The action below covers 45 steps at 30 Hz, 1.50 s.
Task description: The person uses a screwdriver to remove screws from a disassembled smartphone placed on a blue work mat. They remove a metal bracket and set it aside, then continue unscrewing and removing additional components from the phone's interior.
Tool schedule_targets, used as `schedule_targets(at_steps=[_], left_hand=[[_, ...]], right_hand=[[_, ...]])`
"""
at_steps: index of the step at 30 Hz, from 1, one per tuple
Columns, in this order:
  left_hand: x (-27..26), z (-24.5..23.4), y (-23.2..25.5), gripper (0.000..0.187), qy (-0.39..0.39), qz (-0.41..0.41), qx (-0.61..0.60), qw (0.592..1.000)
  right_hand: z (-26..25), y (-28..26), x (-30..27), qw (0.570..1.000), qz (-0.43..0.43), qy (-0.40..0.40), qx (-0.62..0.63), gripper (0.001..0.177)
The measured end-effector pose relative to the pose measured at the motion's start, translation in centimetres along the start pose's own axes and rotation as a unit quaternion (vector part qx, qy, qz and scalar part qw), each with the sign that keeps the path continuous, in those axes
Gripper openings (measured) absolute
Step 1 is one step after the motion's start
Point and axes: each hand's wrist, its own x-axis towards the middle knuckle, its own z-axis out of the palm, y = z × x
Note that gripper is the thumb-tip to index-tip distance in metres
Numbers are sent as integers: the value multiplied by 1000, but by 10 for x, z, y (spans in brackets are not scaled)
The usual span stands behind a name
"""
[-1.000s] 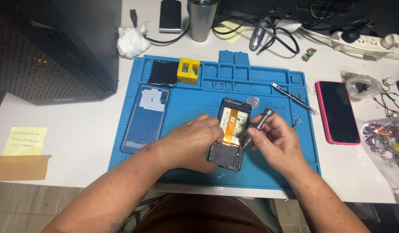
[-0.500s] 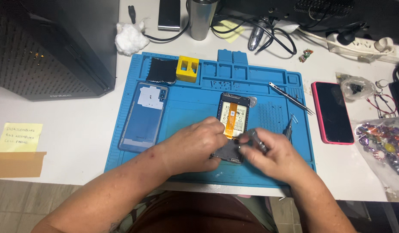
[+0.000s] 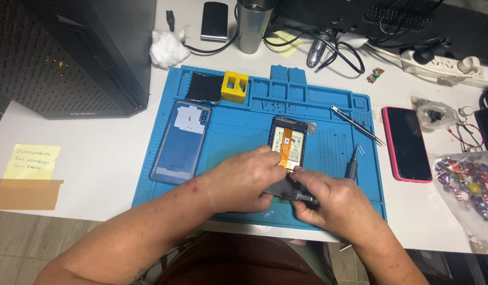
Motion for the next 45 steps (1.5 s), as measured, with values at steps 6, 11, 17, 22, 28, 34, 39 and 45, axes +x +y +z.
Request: schedule_targets(at_steps=[6, 11, 17, 22, 28, 34, 39, 45], left_hand=[[1, 8, 1, 37, 36, 18, 31, 999], [1, 10, 0, 30, 36, 20, 31, 999], [1, 11, -1, 31, 15, 9, 45, 999], [0, 15, -3, 29, 42, 24, 49, 998], [3, -19, 12, 26, -6, 19, 38, 999], [9, -21, 20, 28, 12, 30, 63, 997], [6, 5, 15, 36, 66, 33, 106, 992], [14, 0, 21, 35, 79, 31, 96, 992]], right_hand=[[4, 0, -3, 997, 1, -34, -74, 45], [4, 3, -2, 990, -23, -78, -119, 41], [6, 9, -5, 987, -44, -111, -106, 40], [13, 10, -10, 978, -50, -136, -148, 33], [-20, 5, 22, 989, -13, -138, -47, 14], [-2, 14, 6, 973, 71, 111, 190, 27], [-7, 29, -14, 953, 127, 173, 215, 46], [-1, 21, -8, 941, 199, 161, 223, 45]])
